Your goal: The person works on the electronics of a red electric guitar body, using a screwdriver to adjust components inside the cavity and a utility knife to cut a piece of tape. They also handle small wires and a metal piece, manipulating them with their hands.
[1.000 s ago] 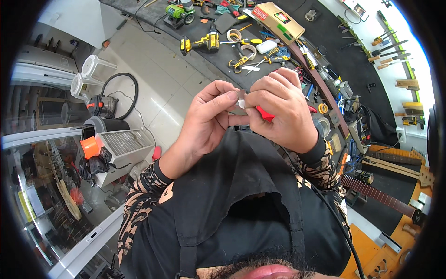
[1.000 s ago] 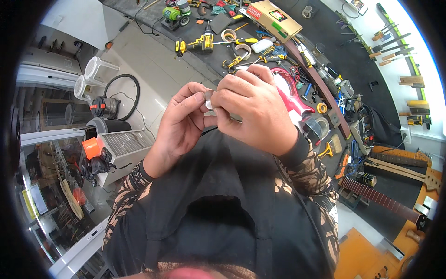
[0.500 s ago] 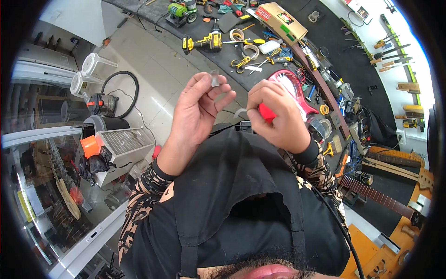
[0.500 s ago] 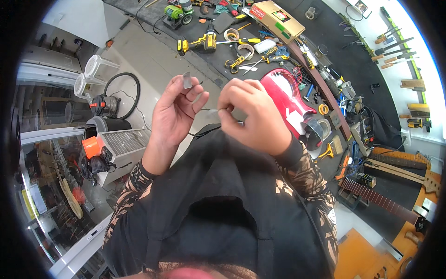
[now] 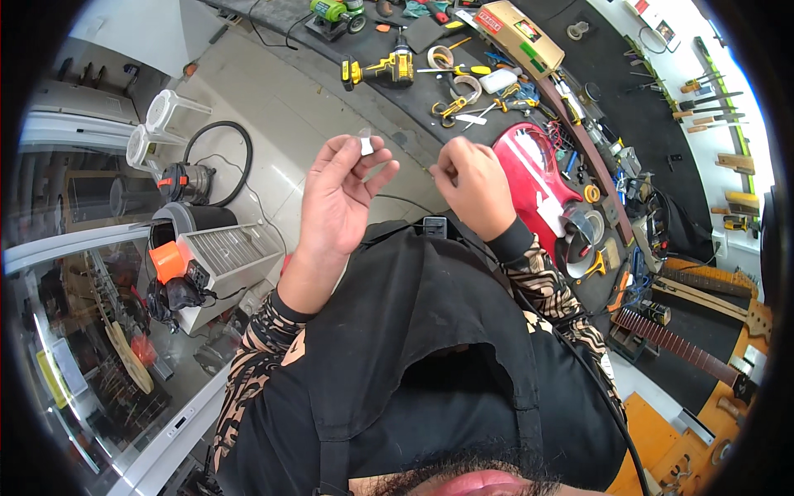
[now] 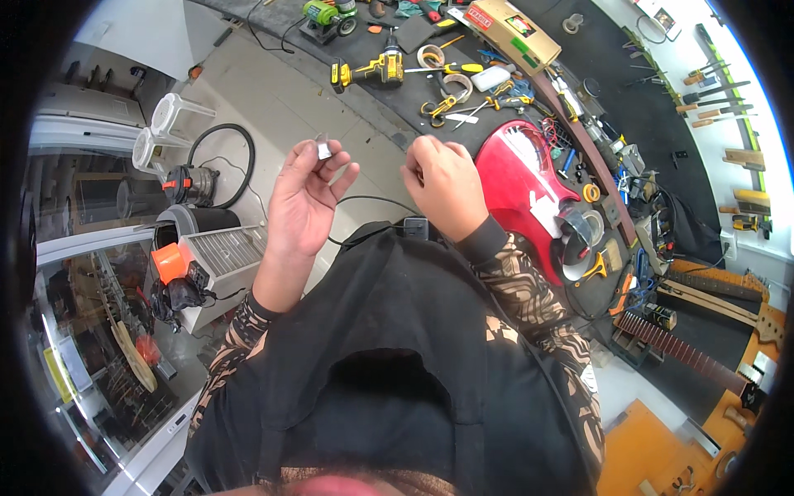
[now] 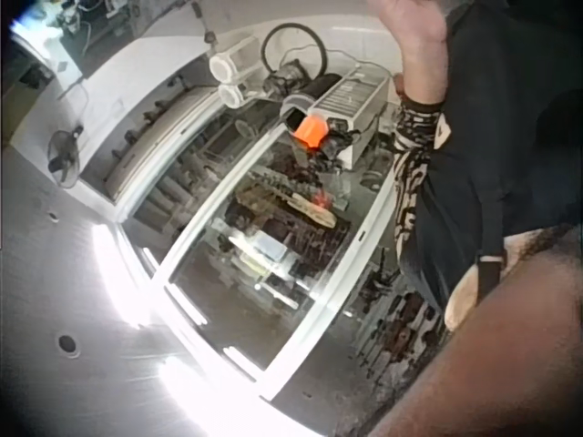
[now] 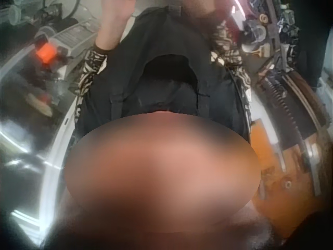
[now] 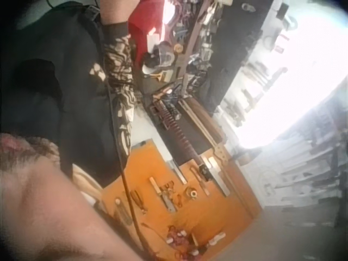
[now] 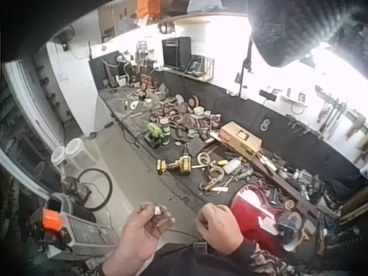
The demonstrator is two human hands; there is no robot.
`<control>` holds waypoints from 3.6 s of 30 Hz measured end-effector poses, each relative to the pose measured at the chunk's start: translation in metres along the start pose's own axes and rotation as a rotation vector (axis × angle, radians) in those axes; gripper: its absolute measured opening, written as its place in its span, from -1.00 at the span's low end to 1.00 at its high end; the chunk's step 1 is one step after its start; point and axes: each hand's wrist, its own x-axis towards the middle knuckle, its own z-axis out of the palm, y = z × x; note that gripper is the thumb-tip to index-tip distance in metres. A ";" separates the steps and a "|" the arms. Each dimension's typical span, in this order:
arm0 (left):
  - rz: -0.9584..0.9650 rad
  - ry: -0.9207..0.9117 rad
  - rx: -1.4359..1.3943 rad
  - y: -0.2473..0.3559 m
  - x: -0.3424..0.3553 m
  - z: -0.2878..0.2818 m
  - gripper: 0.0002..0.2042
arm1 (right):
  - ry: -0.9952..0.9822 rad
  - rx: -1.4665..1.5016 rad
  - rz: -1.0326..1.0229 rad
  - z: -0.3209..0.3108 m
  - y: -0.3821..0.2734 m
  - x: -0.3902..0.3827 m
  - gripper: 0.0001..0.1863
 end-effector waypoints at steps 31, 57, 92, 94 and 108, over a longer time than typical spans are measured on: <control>-0.589 -0.054 0.387 -0.207 0.163 0.102 -0.77 | 0.461 0.648 0.539 -0.053 0.179 -0.023 -0.86; -0.736 -0.344 1.108 -0.352 0.302 0.045 -0.87 | 0.228 0.936 1.035 -0.005 0.365 -0.044 -0.76; -0.809 -0.006 0.999 -0.374 0.302 0.042 -0.82 | 0.075 1.360 1.366 0.005 0.397 -0.025 -0.74; -0.809 -0.009 1.002 -0.373 0.302 0.043 -0.82 | 0.046 1.354 1.379 0.003 0.397 -0.024 -0.74; -0.715 0.003 0.974 -0.366 0.313 0.024 -0.83 | -0.065 1.228 1.521 0.010 0.408 -0.013 -0.67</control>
